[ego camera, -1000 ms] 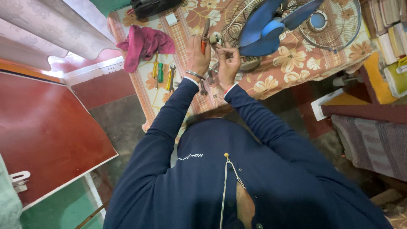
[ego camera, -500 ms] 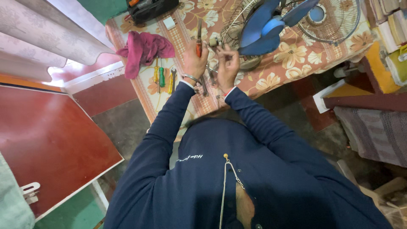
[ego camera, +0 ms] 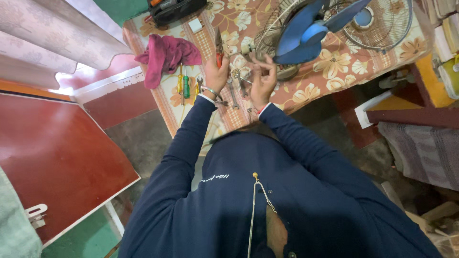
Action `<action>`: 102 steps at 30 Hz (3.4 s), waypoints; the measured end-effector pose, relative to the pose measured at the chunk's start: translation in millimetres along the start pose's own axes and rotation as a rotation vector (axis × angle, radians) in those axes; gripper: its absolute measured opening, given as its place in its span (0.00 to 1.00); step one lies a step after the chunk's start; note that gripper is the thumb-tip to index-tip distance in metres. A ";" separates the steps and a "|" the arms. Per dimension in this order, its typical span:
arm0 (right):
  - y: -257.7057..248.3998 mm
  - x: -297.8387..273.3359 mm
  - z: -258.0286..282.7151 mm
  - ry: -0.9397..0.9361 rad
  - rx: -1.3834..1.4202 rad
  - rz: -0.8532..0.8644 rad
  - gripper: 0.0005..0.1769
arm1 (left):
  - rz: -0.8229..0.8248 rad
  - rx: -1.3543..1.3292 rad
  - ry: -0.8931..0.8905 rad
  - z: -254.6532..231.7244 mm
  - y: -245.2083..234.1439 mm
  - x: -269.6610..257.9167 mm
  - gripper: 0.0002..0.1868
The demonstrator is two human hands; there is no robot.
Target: The person is repairing a blue table fan on a floral tablecloth. They use pliers and a screwdriver to adjust and tighten components near the fan's motor housing and blade assembly. The person repeatedly handles the fan blades and internal parts, occasionally rotating the fan to access different sides.
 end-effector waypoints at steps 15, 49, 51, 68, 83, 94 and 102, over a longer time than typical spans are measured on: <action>28.5 -28.0 -103.0 0.583 0.252 0.032 0.06 | -0.349 0.229 0.222 20.8 -49.3 22.0 0.10; 43.0 50.8 -245.9 0.287 -0.719 0.123 0.06 | -0.248 0.386 -0.458 225.0 28.2 96.0 0.20; 50.4 55.9 -238.3 0.242 -0.766 0.207 0.05 | -0.227 0.395 -0.482 229.0 28.4 95.1 0.21; 86.5 57.1 -266.0 0.414 -0.323 0.151 0.19 | -0.312 0.419 -0.560 227.5 10.1 108.9 0.20; 30.3 -12.6 -210.4 0.693 -0.007 0.243 0.11 | -0.413 0.509 -0.208 207.8 11.5 57.6 0.19; -18.0 -0.4 -82.6 0.442 -0.050 0.012 0.13 | -0.474 0.489 0.074 75.2 -18.4 30.4 0.30; 2.4 27.3 35.6 -0.188 -0.488 -0.003 0.18 | 0.112 -0.212 0.410 -58.5 21.4 11.6 0.23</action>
Point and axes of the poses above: each hand's wrist, its own x-axis towards the middle knuckle, its own y-axis out of the palm, z = x × y, the point moved 8 cm from there along x, towards the middle knuckle, and after that the axes turned 10 degrees about x, right-handed, at the moved point
